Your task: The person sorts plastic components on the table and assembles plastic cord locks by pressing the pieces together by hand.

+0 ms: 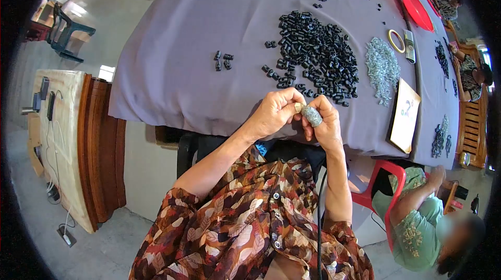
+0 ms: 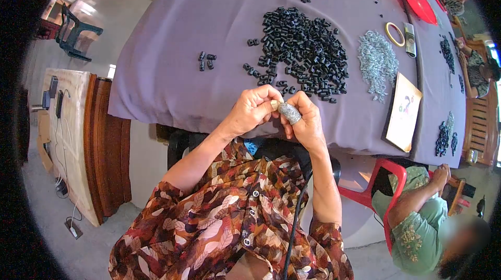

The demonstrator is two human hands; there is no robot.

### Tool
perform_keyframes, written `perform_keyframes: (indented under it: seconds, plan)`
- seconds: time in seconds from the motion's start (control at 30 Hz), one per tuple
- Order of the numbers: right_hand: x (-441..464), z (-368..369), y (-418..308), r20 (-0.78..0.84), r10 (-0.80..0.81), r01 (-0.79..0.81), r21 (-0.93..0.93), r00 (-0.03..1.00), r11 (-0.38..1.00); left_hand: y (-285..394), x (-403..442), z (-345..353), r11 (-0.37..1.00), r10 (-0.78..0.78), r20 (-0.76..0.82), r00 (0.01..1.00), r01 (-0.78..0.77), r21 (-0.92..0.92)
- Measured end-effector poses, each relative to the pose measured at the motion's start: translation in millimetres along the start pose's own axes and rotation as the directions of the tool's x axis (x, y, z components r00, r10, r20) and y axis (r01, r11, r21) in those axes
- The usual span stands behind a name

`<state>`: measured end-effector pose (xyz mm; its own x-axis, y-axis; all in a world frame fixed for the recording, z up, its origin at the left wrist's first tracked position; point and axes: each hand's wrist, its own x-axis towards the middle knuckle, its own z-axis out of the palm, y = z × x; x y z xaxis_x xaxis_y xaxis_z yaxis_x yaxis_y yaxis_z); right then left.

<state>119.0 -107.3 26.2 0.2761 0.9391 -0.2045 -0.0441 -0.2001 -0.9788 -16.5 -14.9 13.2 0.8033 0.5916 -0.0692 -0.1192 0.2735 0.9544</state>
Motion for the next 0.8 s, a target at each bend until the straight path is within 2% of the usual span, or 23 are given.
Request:
perform_keyframes:
  seconds: [0.1,0.37,0.5,0.57,0.67,0.8]
  plan:
    - [1,0,3,0.011,-0.038,0.038,0.042,0.999,0.998,-2,2,-4,0.997,-0.038,0.028,0.999,0.040,-0.064]
    - [-3,-3,1,0.018,-0.066,0.064,0.106,0.998,0.992,0,2,-2,0.999,0.003,0.049,0.999,-0.001,-0.032]
    - [-1,-1,8,-0.019,-0.171,0.172,0.084,0.985,0.982,4,2,2,0.998,0.031,0.026,0.999,-0.029,-0.056]
    - [-1,1,7,-0.037,-0.172,0.175,0.105,0.984,0.979,4,1,2,0.995,0.015,0.018,1.000,-0.013,-0.102]
    - [-1,0,13,-0.038,-0.214,0.218,0.140,0.976,0.966,-2,2,-6,0.995,-0.045,0.011,0.999,0.045,-0.092]
    - [1,0,15,-0.060,-0.312,0.317,0.129,0.948,0.939,1,3,-5,0.999,-0.046,0.027,0.999,0.047,-0.017]
